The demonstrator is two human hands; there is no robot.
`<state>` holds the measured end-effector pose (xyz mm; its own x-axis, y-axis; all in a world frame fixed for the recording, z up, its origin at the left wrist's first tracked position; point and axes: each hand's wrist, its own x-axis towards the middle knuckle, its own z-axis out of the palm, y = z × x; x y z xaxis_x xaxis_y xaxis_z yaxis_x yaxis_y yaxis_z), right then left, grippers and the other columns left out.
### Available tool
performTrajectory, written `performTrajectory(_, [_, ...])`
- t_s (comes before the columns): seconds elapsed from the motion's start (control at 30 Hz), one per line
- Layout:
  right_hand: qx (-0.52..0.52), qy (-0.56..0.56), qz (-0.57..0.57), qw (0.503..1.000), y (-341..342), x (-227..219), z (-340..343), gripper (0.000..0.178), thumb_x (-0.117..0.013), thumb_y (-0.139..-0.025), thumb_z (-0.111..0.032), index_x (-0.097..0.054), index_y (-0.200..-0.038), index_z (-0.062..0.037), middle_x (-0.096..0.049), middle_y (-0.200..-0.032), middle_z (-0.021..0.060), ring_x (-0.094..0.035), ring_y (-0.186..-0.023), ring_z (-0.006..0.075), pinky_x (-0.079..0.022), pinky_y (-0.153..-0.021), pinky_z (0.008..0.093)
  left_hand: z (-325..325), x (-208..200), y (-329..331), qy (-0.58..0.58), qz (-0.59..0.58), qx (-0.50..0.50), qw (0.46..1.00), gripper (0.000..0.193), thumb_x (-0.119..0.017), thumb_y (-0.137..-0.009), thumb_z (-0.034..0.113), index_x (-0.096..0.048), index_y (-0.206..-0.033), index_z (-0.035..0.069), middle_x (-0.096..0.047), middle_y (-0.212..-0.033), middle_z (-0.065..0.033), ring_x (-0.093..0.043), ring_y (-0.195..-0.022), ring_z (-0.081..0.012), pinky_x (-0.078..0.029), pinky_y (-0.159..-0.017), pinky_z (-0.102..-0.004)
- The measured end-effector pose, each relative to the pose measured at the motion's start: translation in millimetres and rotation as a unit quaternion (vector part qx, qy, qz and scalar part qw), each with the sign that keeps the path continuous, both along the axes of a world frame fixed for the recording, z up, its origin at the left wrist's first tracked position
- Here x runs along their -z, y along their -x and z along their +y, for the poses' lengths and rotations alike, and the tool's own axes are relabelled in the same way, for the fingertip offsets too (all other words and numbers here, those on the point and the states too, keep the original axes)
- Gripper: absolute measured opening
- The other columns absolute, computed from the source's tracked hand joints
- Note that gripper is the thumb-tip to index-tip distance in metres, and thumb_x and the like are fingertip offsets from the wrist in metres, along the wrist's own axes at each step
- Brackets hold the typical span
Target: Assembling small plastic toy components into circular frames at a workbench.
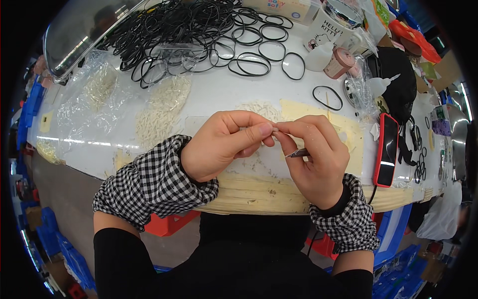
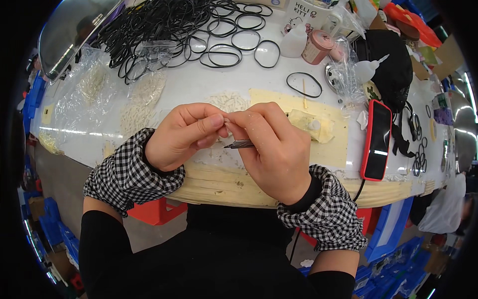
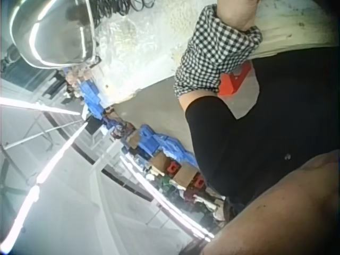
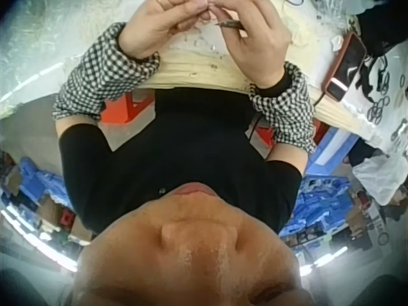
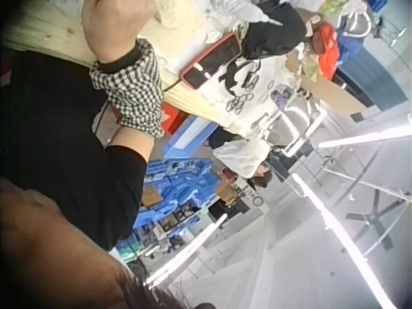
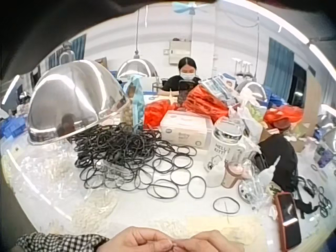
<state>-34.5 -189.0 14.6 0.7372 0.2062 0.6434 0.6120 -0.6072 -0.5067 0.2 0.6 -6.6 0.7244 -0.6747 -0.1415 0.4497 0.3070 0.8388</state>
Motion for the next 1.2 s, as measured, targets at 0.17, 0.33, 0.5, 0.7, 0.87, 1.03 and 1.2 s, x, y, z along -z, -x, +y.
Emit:
performTrajectory(0.17, [-0.008, -0.008, 0.031, 0.999, 3, -1, 1, 0.018, -0.071, -0.072, 0.007, -0.064, -0.086, -0.0013, -0.06, -0.078, 0.0077, -0.057, -0.063, 0.0168, -0.043, -0.05, 0.0255, 1, -2, -2, -0.028, 0.034, 0.0, 0.999, 0.016, -0.054, -0.096, 0.015, -0.062, -0.101, 0.001, -0.061, -0.085, -0.0002, -0.04, -0.064, -0.0044, -0.035, -0.06, -0.0178])
performTrajectory(0.33, [-0.035, -0.01, 0.034, 0.999, 3, -3, 1, 0.018, -0.071, -0.072, 0.004, -0.061, -0.085, -0.0018, -0.058, -0.078, 0.0062, -0.057, -0.058, 0.0156, -0.045, -0.048, 0.0242, -1, -3, 0, 0.007, 0.08, -0.001, 0.997, 0.015, -0.053, -0.097, 0.017, -0.059, -0.097, 0.003, -0.054, -0.08, 0.0032, -0.037, -0.064, -0.0037, -0.035, -0.061, -0.0171])
performTrajectory(0.5, [-0.045, -0.019, 0.105, 0.993, 5, -13, 3, 0.016, -0.071, -0.079, -0.008, -0.059, -0.088, -0.0031, -0.058, -0.077, 0.007, -0.061, -0.06, 0.019, -0.048, -0.05, 0.0261, -1, -4, 0, 0.009, 0.063, -0.019, 0.998, 0.016, -0.051, -0.099, 0.019, -0.057, -0.095, 0.005, -0.052, -0.083, 0.0026, -0.037, -0.064, -0.0033, -0.036, -0.063, -0.0179])
performTrajectory(0.7, [-0.011, 0.085, 0.137, 0.987, 4, -1, -2, 0.032, -0.068, -0.085, -0.033, -0.052, -0.081, -0.005, -0.055, -0.069, 0.007, -0.057, -0.055, 0.024, -0.042, -0.046, 0.0326, -4, -5, 1, 0.017, 0.014, -0.011, 1.0, 0.019, -0.054, -0.097, 0.02, -0.06, -0.095, 0.003, -0.053, -0.075, 0.0031, -0.04, -0.063, -0.0044, -0.035, -0.059, -0.0183])
performTrajectory(0.87, [-0.006, 0.097, 0.143, 0.985, 5, 0, -3, 0.033, -0.065, -0.087, -0.034, -0.049, -0.079, -0.0059, -0.053, -0.066, 0.007, -0.055, -0.054, 0.0256, -0.042, -0.046, 0.0343, -3, -7, 0, -0.009, -0.008, -0.003, 1.0, 0.018, -0.054, -0.097, 0.02, -0.059, -0.095, 0.003, -0.052, -0.075, 0.0034, -0.04, -0.063, -0.0041, -0.035, -0.059, -0.0183])
performTrajectory(1.03, [-0.01, 0.104, 0.15, 0.983, 6, -1, -2, 0.033, -0.063, -0.088, -0.035, -0.049, -0.08, -0.0061, -0.053, -0.066, 0.0074, -0.055, -0.054, 0.0265, -0.042, -0.046, 0.0349, -3, -6, 2, -0.01, -0.011, -0.009, 1.0, 0.017, -0.055, -0.096, 0.019, -0.059, -0.095, 0.003, -0.051, -0.074, 0.0037, -0.039, -0.063, -0.004, -0.035, -0.058, -0.0183])
performTrajectory(1.2, [-0.018, 0.111, 0.145, 0.983, 6, 0, -2, 0.031, -0.062, -0.089, -0.034, -0.049, -0.081, -0.0066, -0.054, -0.066, 0.0072, -0.055, -0.055, 0.0266, -0.042, -0.046, 0.0353, -2, -6, 2, -0.004, -0.01, -0.002, 1.0, 0.017, -0.053, -0.098, 0.02, -0.057, -0.092, 0.004, -0.055, -0.081, 0.0011, -0.039, -0.065, -0.004, -0.035, -0.06, -0.0183])
